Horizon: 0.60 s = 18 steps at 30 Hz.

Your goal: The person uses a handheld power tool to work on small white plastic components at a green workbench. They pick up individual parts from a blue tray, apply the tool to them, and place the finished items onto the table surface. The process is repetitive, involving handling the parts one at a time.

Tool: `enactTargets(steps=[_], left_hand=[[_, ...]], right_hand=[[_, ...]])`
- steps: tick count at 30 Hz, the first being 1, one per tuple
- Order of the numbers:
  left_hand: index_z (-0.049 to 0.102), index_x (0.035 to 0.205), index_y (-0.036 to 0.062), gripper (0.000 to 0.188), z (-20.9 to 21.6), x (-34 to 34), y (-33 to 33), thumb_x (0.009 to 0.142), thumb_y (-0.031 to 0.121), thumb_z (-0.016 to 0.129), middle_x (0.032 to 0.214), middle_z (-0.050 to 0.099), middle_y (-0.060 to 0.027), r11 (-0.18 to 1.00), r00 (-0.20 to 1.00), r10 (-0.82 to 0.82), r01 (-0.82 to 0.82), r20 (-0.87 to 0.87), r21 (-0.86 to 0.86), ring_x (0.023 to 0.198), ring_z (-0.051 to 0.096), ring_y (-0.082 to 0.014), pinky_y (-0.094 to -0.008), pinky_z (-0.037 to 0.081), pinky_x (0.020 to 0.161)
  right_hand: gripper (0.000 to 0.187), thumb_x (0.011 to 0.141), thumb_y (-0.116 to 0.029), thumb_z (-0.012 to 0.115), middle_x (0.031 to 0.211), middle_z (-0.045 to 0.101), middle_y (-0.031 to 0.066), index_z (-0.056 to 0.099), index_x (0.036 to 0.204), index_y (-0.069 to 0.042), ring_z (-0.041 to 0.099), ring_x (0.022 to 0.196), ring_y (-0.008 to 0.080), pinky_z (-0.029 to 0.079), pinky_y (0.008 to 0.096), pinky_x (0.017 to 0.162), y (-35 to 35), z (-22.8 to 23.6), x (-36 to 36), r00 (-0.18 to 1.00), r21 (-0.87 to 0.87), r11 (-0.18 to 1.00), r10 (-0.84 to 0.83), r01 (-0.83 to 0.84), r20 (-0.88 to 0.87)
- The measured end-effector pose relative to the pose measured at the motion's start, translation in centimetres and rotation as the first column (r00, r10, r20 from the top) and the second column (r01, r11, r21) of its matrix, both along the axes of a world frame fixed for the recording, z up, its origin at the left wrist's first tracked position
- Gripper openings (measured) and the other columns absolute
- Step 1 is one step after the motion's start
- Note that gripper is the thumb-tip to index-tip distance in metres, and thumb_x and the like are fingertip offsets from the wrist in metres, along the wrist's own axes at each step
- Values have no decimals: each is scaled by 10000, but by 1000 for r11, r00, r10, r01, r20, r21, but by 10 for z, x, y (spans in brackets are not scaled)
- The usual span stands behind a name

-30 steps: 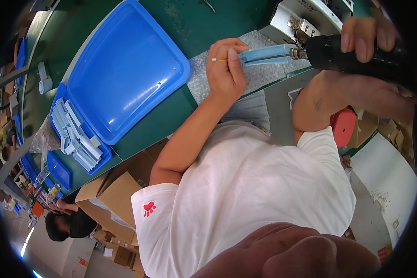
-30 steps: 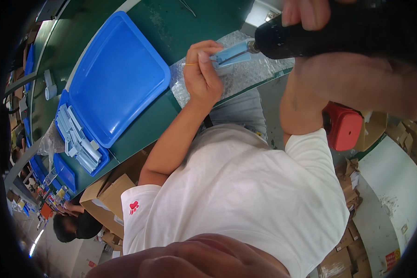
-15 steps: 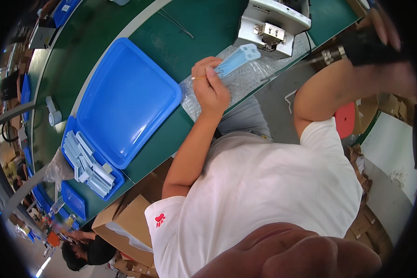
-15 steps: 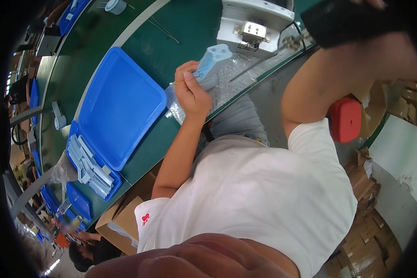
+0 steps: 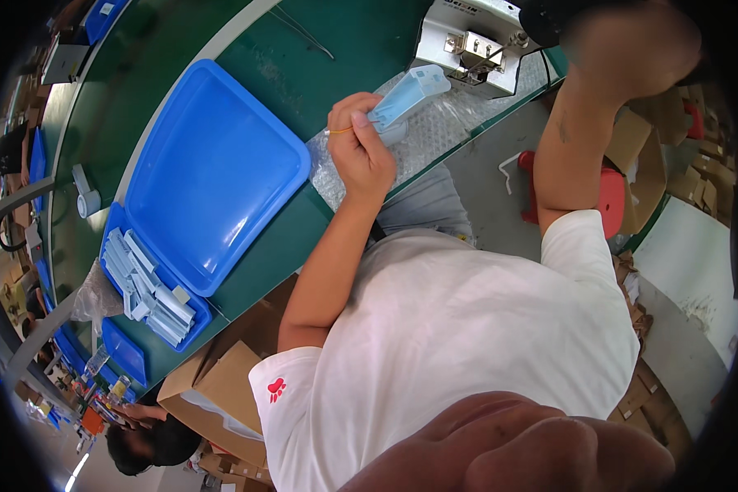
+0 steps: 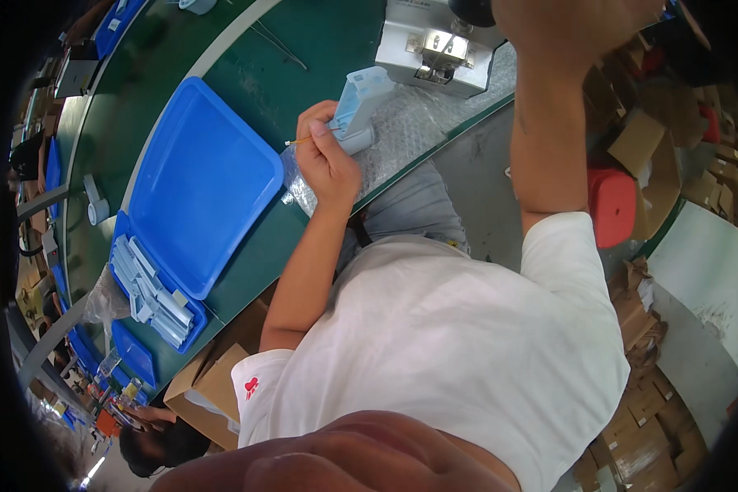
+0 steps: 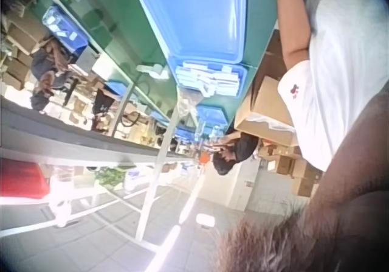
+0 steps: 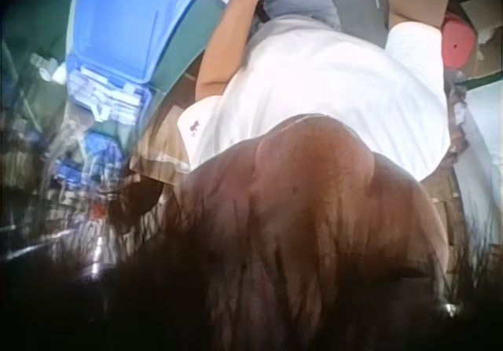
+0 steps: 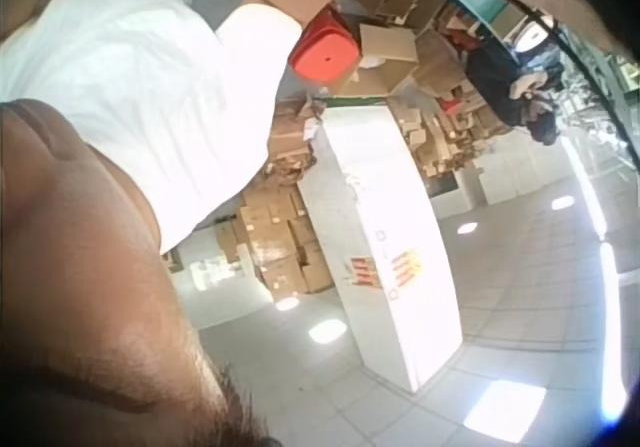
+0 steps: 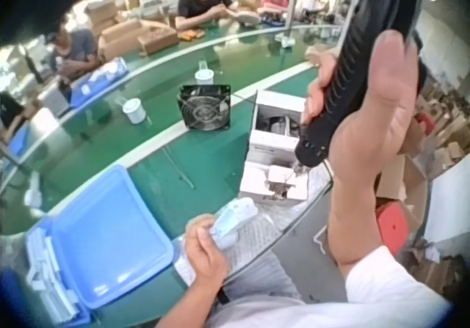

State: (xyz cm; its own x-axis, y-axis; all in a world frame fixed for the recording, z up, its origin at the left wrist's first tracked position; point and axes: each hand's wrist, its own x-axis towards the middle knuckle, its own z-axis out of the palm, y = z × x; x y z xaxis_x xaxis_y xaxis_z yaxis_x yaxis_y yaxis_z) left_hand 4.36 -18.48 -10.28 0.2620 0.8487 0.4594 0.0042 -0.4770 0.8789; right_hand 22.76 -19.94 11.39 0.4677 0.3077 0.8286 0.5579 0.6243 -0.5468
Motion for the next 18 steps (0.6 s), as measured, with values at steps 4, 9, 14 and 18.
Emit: enactTargets(steps=[4, 9, 14, 18], left_hand=[[663, 965, 9, 261, 0, -1, 0, 1065, 89, 435, 1012, 696, -148, 1000, 999, 14, -14, 32, 1, 931, 626, -292, -393, 475, 848], [652, 1011, -21, 331, -1, -3, 0, 1106, 154, 387, 1067, 676, -158, 999, 999, -32, 32, -4, 12, 969, 639, -234, -340, 495, 865], [648, 1012, -16, 307, -5, -3, 1, 1105, 142, 402, 1066, 679, -150, 999, 999, -35, 34, 4, 34, 958, 637, -230, -338, 498, 853], [663, 955, 38, 230, 0, -1, -1, 1053, 81, 460, 1007, 692, -116, 1000, 999, -20, 20, 35, 12, 925, 619, -291, -391, 479, 845]], right_hand=[[576, 953, -631, 540, 790, 578, 73, 534, 993, -56, 567, 577, 170, 467, 293, 527, -16, -4, -2, 868, -102, 942, 248, -320, -430], [639, 770, -619, 717, 953, 582, 33, 592, 1082, -76, 556, 733, 139, 425, 304, 665, -44, -27, 48, 567, 122, 658, 716, -743, -407], [614, 815, -635, 664, 893, 576, 39, 576, 1043, -71, 551, 687, 140, 436, 302, 631, -18, -28, -4, 814, 15, 862, 484, -507, -322], [604, 851, -647, 622, 845, 571, 44, 562, 1012, -68, 547, 650, 141, 445, 300, 604, -8, -32, -14, 836, -2, 876, 460, -483, -299]])
